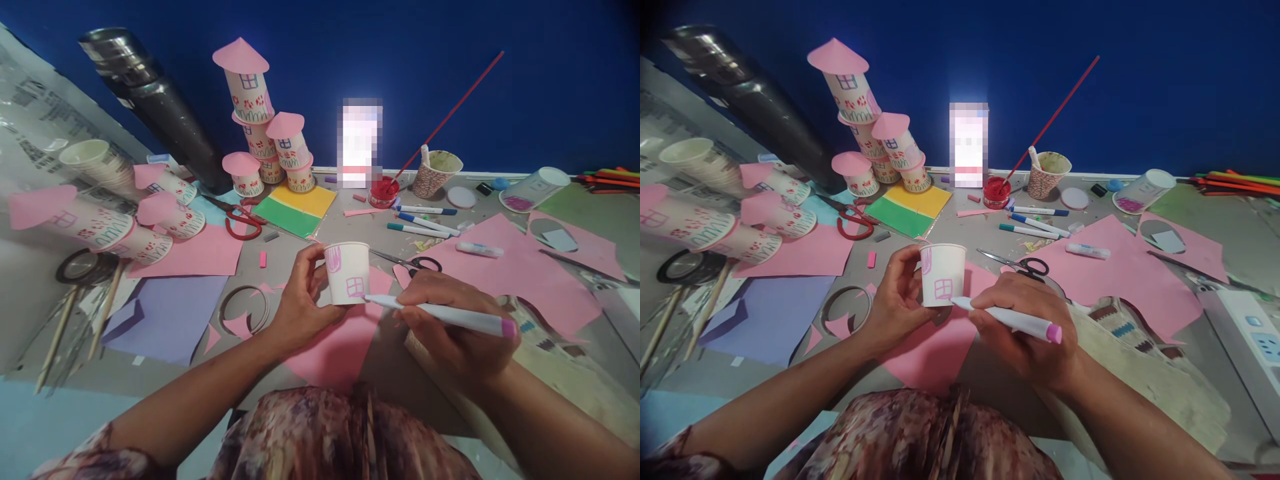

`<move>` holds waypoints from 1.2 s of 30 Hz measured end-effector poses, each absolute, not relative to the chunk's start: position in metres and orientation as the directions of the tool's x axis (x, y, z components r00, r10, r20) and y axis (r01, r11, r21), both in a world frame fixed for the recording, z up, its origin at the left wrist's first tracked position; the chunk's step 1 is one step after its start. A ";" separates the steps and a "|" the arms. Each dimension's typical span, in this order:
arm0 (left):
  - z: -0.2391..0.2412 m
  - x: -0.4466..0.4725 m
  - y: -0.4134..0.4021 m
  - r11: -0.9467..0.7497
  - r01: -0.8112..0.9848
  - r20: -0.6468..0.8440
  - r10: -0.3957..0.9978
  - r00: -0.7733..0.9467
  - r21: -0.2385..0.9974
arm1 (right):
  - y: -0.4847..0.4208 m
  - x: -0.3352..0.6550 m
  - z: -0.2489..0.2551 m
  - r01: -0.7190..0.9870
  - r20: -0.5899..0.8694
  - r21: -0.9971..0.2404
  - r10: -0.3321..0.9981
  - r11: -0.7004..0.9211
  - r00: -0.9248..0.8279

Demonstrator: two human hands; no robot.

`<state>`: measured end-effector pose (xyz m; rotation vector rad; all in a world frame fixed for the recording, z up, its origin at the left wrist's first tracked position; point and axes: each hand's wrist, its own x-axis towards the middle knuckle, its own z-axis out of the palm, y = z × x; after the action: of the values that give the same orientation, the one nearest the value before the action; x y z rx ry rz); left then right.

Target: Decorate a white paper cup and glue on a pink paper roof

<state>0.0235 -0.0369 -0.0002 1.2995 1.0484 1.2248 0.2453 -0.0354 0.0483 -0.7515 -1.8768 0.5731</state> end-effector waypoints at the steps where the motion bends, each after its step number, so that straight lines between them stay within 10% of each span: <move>1: 0.000 0.024 -0.037 -0.098 -0.049 0.103 0.989 0.102 0.994 | -0.035 0.246 0.049 0.247 0.616 -0.681 0.722 0.689 -0.316; 36: -0.011 0.022 -0.037 -0.235 0.049 0.228 0.966 0.120 0.971 | -0.038 0.240 0.043 0.249 0.610 -0.678 0.719 0.691 -0.334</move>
<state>0.0222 -0.0366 -0.0107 1.4785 1.0491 1.2609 0.2405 -0.0375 0.0433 -0.7542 -1.8983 0.5870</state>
